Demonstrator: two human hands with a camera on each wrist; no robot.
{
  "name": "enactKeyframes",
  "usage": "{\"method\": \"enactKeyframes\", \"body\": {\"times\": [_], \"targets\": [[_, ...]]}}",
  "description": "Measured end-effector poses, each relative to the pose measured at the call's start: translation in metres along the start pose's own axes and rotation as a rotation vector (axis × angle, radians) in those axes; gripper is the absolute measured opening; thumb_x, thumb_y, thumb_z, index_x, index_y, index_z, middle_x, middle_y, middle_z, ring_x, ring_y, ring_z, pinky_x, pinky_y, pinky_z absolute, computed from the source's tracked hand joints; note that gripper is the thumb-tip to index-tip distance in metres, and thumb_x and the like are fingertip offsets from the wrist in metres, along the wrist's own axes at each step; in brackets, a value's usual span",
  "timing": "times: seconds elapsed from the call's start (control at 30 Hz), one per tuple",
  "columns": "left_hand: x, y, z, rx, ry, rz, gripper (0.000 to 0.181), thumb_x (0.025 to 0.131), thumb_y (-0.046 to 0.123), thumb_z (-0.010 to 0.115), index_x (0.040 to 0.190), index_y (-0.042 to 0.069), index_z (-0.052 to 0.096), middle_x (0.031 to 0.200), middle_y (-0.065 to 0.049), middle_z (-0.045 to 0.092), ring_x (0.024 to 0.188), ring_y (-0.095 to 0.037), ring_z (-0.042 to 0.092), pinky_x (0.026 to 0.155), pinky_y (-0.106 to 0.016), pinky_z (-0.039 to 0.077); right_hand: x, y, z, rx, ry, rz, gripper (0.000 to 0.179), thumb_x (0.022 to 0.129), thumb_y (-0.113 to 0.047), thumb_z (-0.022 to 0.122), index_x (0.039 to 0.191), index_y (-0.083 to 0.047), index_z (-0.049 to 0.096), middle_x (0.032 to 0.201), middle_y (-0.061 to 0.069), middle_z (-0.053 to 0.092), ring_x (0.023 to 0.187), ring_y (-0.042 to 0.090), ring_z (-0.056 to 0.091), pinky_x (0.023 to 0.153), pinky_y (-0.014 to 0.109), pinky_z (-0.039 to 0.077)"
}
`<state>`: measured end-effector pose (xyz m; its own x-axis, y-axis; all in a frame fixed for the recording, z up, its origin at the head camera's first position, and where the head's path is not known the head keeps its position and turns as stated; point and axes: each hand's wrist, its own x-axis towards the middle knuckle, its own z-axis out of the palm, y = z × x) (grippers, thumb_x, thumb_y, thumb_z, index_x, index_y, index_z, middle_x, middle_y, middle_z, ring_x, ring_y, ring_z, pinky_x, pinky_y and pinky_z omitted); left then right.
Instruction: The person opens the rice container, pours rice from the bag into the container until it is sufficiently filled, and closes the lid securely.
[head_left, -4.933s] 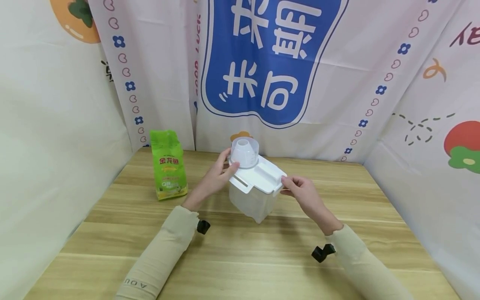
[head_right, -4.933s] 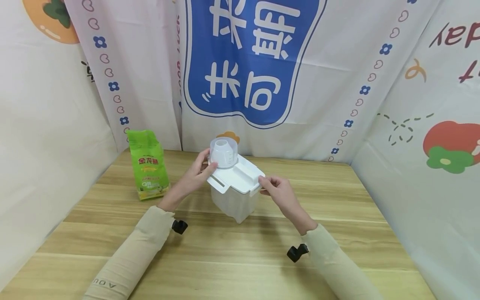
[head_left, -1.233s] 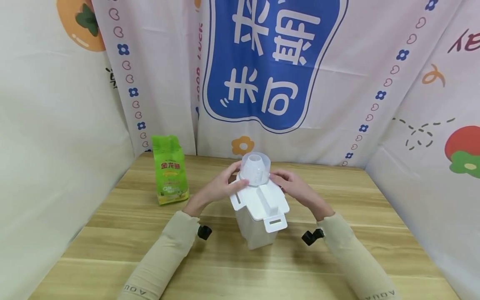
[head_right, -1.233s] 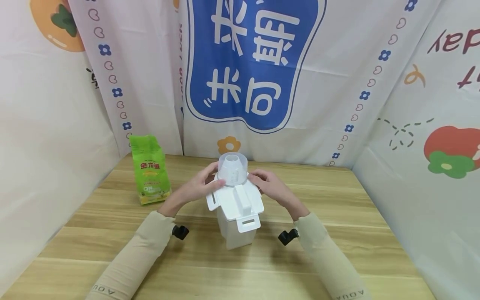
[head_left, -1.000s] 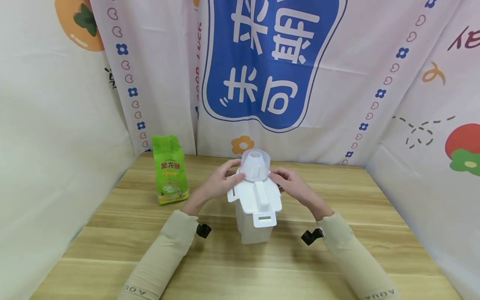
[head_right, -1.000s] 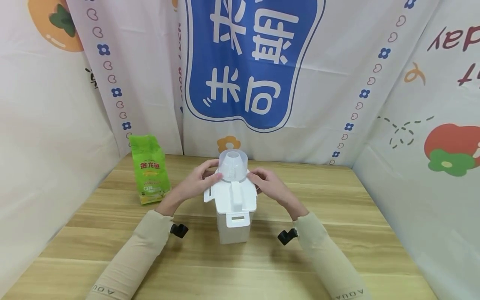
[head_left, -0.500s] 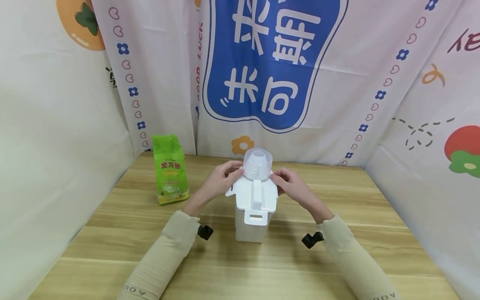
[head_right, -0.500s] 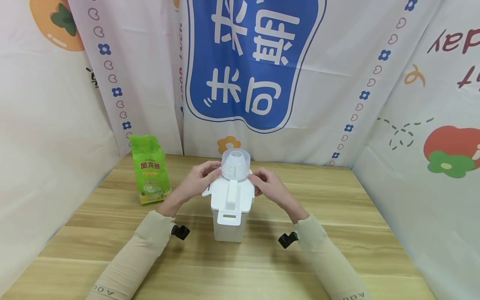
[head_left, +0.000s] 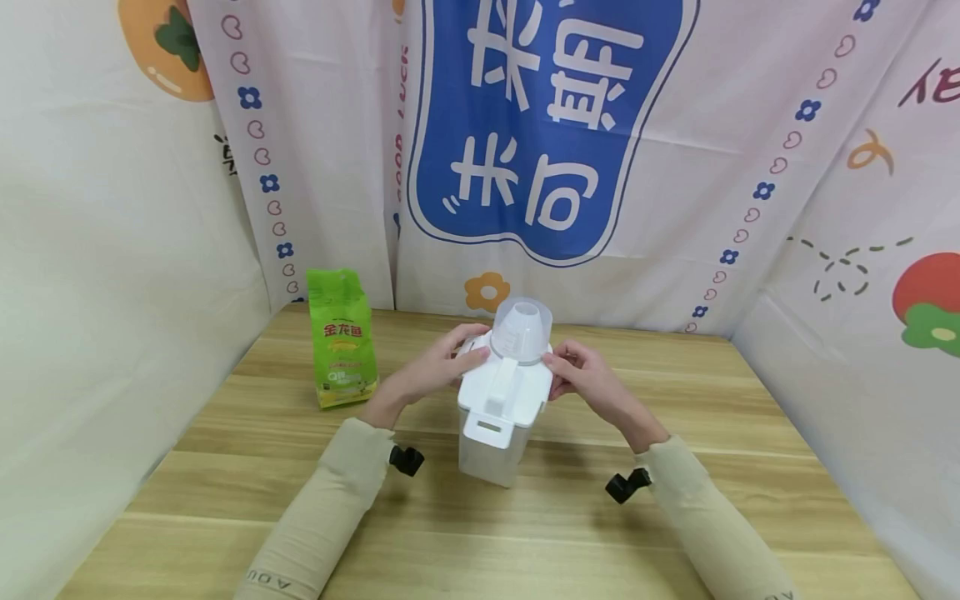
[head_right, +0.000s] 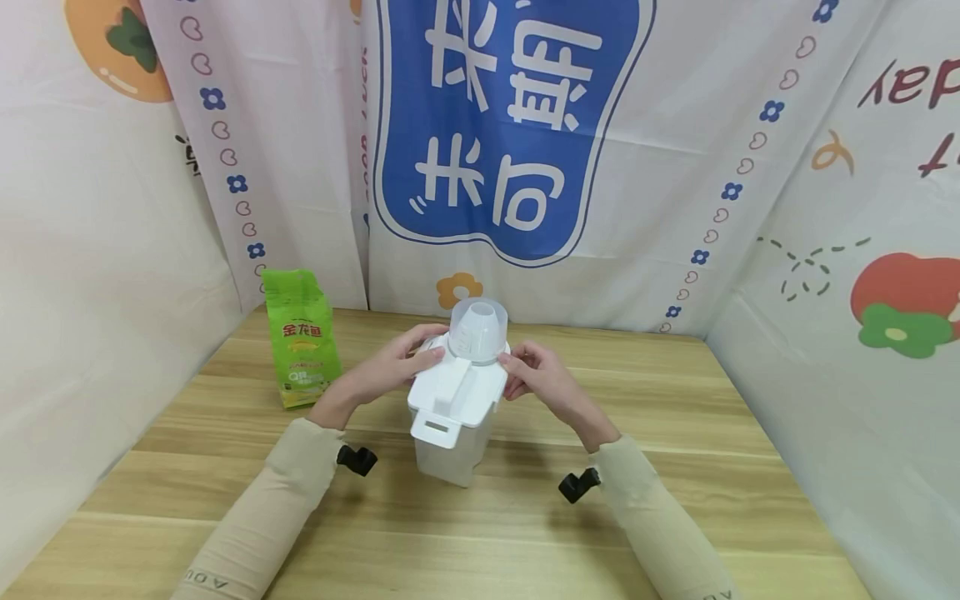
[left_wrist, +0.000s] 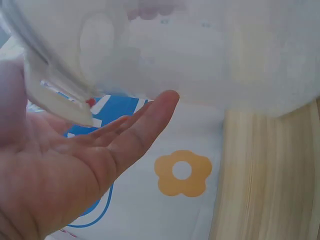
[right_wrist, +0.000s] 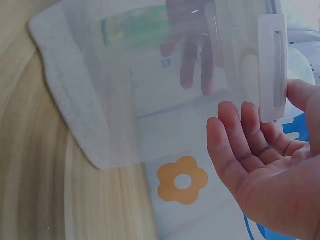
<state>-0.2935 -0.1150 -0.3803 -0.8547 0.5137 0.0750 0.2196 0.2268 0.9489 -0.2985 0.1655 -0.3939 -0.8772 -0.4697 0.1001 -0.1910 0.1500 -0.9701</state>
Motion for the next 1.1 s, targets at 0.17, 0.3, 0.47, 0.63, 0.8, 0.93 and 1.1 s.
{"method": "enactKeyframes", "body": {"times": [0.17,0.3,0.47,0.63,0.8,0.93,1.1], "targets": [[-0.001,0.0,-0.004,-0.007,0.034,-0.019,0.047,0.104,0.035,0.047,0.146,0.014,0.04,0.139,-0.014,0.05,0.11,-0.026,0.06,0.083,-0.036,0.059,0.0,0.002,0.008,0.102,0.03,0.014,0.021,0.1,-0.025,0.057,0.095,-0.005,0.052,0.076,0.001,0.067,0.066,0.016,0.065,0.066,0.03,0.06],[0.0,-0.002,-0.005,-0.001,0.031,-0.011,0.047,0.104,0.036,0.047,0.146,0.015,0.04,0.137,-0.015,0.052,0.107,-0.026,0.061,0.082,-0.036,0.059,-0.001,0.005,0.013,0.194,0.056,0.02,0.018,0.1,-0.023,0.057,0.092,-0.007,0.052,0.074,0.0,0.066,0.066,0.014,0.064,0.064,0.028,0.059],[0.0,-0.004,-0.004,0.005,0.041,-0.001,0.047,0.104,0.036,0.046,0.146,0.015,0.04,0.136,-0.016,0.053,0.106,-0.026,0.061,0.081,-0.035,0.058,-0.001,0.007,0.015,0.278,0.038,0.008,0.016,0.101,-0.022,0.055,0.093,-0.009,0.053,0.076,0.0,0.065,0.067,0.013,0.065,0.065,0.026,0.059],[0.0,-0.006,-0.003,0.027,0.048,0.003,0.047,0.104,0.037,0.045,0.146,0.015,0.039,0.14,-0.015,0.05,0.11,-0.028,0.059,0.083,-0.035,0.058,-0.001,0.01,0.014,0.375,0.006,-0.005,0.015,0.1,-0.022,0.057,0.092,-0.01,0.054,0.077,-0.001,0.064,0.065,0.013,0.063,0.064,0.025,0.058],[0.001,-0.006,-0.002,0.04,0.05,0.003,0.048,0.104,0.038,0.045,0.146,0.015,0.039,0.14,-0.015,0.049,0.11,-0.028,0.059,0.083,-0.035,0.058,0.0,0.015,0.014,0.457,-0.021,-0.036,0.016,0.099,-0.024,0.059,0.09,-0.012,0.053,0.076,-0.002,0.063,0.063,0.011,0.061,0.061,0.023,0.054],[0.001,-0.005,-0.001,0.054,0.053,0.006,0.047,0.104,0.037,0.045,0.145,0.015,0.039,0.141,-0.014,0.049,0.113,-0.028,0.058,0.086,-0.036,0.057,0.0,0.017,0.014,0.489,-0.043,-0.052,0.016,0.1,-0.024,0.057,0.089,-0.013,0.053,0.075,-0.003,0.064,0.063,0.01,0.061,0.061,0.022,0.053],[0.0,-0.003,-0.001,0.06,0.058,0.017,0.048,0.104,0.036,0.044,0.146,0.013,0.04,0.143,-0.015,0.047,0.115,-0.028,0.056,0.088,-0.035,0.056,0.0,0.02,0.014,0.53,-0.063,-0.062,0.015,0.101,-0.022,0.054,0.089,-0.014,0.053,0.074,-0.003,0.065,0.064,0.01,0.061,0.061,0.022,0.052]]}}
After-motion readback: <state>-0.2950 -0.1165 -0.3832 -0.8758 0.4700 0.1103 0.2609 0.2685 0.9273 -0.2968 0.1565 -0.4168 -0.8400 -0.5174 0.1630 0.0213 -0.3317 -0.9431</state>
